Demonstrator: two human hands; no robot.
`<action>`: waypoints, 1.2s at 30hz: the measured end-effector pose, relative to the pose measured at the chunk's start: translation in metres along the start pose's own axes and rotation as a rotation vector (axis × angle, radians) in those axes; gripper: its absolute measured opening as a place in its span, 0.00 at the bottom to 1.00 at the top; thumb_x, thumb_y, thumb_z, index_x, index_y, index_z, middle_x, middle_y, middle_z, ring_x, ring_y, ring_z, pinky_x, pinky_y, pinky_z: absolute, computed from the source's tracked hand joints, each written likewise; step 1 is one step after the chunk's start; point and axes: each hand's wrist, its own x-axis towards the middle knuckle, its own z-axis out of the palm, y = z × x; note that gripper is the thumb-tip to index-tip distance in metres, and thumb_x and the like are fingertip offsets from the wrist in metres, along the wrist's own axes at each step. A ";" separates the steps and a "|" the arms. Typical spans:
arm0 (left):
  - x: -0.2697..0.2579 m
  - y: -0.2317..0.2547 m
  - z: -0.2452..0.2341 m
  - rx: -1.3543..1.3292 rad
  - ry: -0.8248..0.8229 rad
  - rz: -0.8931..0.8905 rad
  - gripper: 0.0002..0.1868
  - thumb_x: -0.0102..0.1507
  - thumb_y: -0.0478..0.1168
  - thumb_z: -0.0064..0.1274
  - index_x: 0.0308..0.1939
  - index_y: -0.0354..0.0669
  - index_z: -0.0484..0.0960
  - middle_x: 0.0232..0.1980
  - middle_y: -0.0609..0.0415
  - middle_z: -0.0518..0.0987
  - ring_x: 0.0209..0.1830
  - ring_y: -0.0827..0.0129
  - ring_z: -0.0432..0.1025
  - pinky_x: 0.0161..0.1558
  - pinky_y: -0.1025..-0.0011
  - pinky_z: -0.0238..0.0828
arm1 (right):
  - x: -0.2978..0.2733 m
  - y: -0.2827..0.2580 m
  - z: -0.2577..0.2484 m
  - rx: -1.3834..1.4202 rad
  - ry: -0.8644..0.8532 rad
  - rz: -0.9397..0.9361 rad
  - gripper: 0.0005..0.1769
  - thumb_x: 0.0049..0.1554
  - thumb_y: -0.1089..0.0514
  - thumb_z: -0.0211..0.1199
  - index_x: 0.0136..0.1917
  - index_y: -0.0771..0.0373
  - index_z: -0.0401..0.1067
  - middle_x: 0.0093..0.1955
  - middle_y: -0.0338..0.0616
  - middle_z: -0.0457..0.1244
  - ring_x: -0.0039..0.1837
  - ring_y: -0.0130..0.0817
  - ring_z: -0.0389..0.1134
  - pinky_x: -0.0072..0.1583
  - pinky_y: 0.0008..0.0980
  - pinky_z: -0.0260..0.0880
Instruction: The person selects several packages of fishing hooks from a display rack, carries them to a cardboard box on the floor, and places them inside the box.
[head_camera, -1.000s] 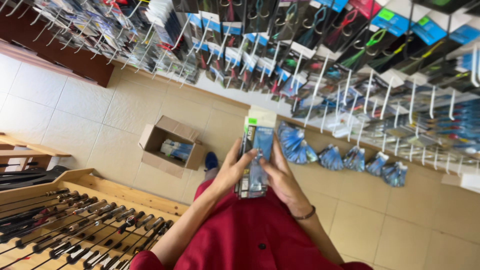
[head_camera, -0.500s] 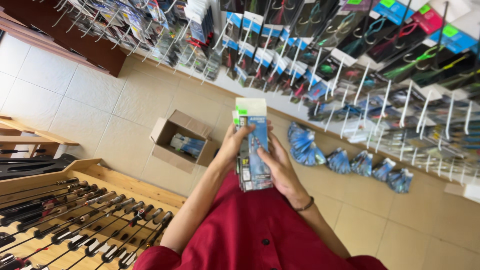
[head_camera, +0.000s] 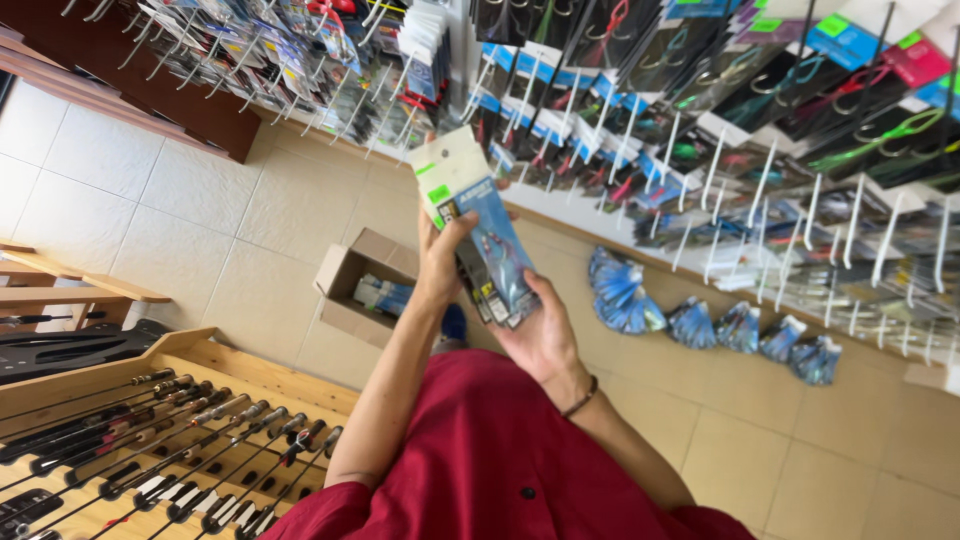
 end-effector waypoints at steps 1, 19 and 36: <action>0.014 -0.001 -0.013 0.004 -0.001 -0.002 0.42 0.63 0.33 0.66 0.81 0.51 0.70 0.63 0.49 0.81 0.60 0.60 0.76 0.58 0.49 0.83 | -0.002 0.004 0.010 0.005 0.000 0.001 0.27 0.60 0.44 0.77 0.66 0.59 0.79 0.61 0.51 0.75 0.61 0.49 0.76 0.66 0.55 0.78; 0.061 0.020 -0.076 -0.172 -0.367 0.177 0.43 0.59 0.30 0.61 0.79 0.39 0.68 0.95 0.38 0.53 0.82 0.38 0.72 0.67 0.36 0.86 | 0.019 0.040 0.066 0.042 0.011 -0.087 0.17 0.59 0.53 0.78 0.58 0.61 0.81 0.54 0.46 0.77 0.55 0.44 0.78 0.62 0.50 0.79; 0.048 -0.005 -0.102 -0.297 -0.320 -0.239 0.28 0.63 0.37 0.67 0.66 0.30 0.83 0.60 0.28 0.88 0.62 0.38 0.86 0.57 0.43 0.87 | 0.045 0.053 0.035 -0.103 -0.033 -0.168 0.15 0.62 0.61 0.76 0.62 0.61 0.83 0.58 0.46 0.78 0.59 0.39 0.79 0.65 0.44 0.79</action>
